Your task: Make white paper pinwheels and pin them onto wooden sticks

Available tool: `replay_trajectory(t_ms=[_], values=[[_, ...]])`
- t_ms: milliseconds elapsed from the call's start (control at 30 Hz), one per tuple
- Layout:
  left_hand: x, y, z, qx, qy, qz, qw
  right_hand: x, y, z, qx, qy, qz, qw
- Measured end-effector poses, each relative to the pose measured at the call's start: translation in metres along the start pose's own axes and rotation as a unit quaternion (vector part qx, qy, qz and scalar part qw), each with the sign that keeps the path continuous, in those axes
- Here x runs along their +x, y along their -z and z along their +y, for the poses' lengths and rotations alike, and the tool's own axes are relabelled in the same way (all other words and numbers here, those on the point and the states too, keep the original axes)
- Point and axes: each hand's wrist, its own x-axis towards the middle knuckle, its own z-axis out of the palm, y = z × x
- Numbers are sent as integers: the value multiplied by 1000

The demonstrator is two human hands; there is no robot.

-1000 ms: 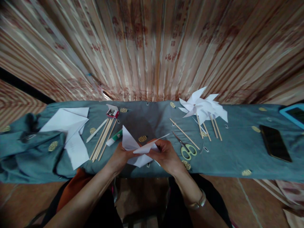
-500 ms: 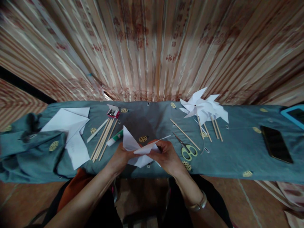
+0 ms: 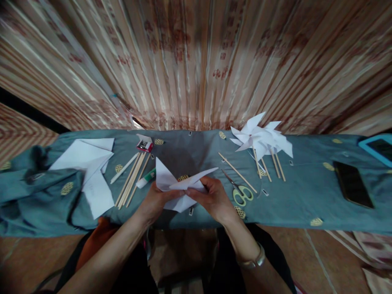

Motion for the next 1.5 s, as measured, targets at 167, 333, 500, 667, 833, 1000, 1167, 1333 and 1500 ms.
replay_trajectory(t_ms=[167,333,500,667,833,1000,1167,1333,1500], values=[[0,1,-2,1,-3,0,1000,-2,2,-1,0,-2,-15,1000],[-1,1,0,10,2,5,1000,-2,2,1,-23,-11,-4,1000],[-2,1,2,1,8,4,1000,-1,3,1,-36,6,-4,999],[-3,1,1,8,7,0,1000,-2,3,2,-50,11,-20,998],[-3,2,0,1,-2,-8,1000,-2,0,2,-37,8,-13,999],[-2,3,2,22,-7,-5,1000,-1,0,2,-40,10,-11,999],[-3,5,2,11,3,-15,1000,-1,0,2,-31,15,-26,999],[-5,6,3,12,11,-10,1000,-1,-3,1,-67,22,-14,997],[-6,8,3,36,-2,1,999,-3,-7,0,-84,30,-12,996]])
